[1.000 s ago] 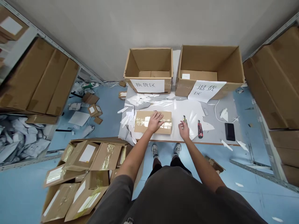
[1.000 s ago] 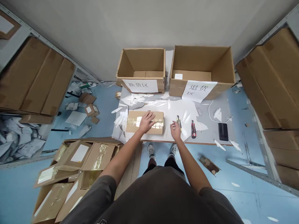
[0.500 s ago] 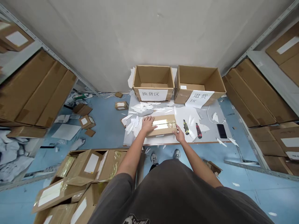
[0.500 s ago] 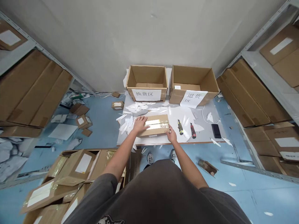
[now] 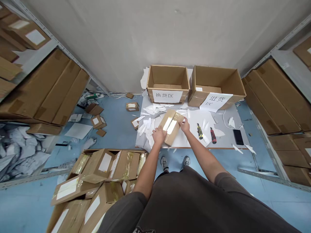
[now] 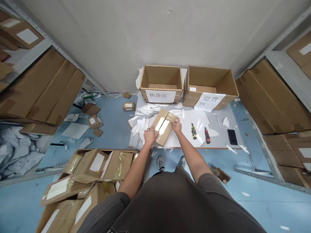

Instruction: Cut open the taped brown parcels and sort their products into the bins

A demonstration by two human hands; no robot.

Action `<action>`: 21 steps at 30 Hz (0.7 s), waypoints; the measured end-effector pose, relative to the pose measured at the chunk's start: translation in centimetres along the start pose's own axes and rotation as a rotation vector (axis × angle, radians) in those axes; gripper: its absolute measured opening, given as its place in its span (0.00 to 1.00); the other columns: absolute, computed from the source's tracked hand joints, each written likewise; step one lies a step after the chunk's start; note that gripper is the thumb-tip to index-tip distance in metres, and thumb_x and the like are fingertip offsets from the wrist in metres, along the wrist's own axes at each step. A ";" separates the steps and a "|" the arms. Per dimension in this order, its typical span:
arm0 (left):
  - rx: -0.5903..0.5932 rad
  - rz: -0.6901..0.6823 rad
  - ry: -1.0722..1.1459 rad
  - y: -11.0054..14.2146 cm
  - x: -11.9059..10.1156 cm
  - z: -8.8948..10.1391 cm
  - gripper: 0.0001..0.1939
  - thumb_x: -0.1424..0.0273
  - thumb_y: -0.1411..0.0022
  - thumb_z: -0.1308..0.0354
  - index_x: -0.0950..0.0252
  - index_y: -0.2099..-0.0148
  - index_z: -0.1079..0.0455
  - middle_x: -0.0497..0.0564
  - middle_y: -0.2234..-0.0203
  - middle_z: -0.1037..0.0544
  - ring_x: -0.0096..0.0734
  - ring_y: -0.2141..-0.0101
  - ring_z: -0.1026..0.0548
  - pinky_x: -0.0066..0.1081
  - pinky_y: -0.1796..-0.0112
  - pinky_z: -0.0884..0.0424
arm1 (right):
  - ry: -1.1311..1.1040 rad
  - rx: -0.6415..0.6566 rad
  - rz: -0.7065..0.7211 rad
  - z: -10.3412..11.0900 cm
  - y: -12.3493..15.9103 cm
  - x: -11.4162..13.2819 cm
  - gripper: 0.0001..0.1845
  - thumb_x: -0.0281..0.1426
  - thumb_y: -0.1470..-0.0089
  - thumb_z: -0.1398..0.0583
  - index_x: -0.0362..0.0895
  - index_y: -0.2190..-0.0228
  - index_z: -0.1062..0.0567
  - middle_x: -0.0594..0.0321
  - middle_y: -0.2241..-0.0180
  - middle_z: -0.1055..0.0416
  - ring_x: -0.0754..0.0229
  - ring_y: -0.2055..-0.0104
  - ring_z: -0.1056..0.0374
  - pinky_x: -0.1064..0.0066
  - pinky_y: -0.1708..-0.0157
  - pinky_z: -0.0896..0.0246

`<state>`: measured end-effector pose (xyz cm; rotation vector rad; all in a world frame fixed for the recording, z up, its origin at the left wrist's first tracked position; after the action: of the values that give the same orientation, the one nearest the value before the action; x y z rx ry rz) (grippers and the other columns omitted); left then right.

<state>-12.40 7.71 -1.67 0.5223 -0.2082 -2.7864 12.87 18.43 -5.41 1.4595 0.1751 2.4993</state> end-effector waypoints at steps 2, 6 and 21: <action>0.038 0.012 0.072 0.1 -0.1 -0.1 0.31 0.51 0.26 0.48 0.64 0.30 0.32 0.68 0.47 0.20 0.59 0.48 0.23 0.48 0.50 0.27 | 0.142 0.012 0.115 -0.8 2.5 1.1 0.41 0.44 0.42 0.37 0.44 0.32 0.37 0.45 0.38 0.30 0.42 0.40 0.29 0.54 0.41 0.31; 0.094 -0.052 0.224 -0.7 0.7 0.2 0.26 0.55 0.21 0.59 0.56 0.38 0.25 0.57 0.52 0.15 0.49 0.51 0.18 0.42 0.51 0.26 | 0.332 0.152 0.170 -3.6 7.7 0.6 0.47 0.48 0.45 0.33 0.49 0.29 0.39 0.48 0.28 0.45 0.36 0.28 0.45 0.46 0.33 0.40; 0.169 -0.441 -0.030 -1.3 -3.6 -2.2 0.18 0.66 0.30 0.45 0.59 0.43 0.20 0.58 0.31 0.30 0.59 0.24 0.53 0.72 0.31 0.56 | 0.092 0.271 0.193 2.1 8.3 -1.0 0.56 0.33 0.49 0.40 0.45 0.24 0.53 0.49 0.27 0.43 0.44 0.37 0.31 0.50 0.38 0.32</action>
<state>-8.72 9.92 -2.82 0.6324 -0.3786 -3.2248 13.96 10.16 -3.32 1.5247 0.4229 2.7909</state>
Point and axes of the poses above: each hand's wrist, its own y-axis away from the middle knuckle, its own z-axis out of the back of the hand, x = y × z, the point moved 9 cm from there along -y, towards the middle knuckle
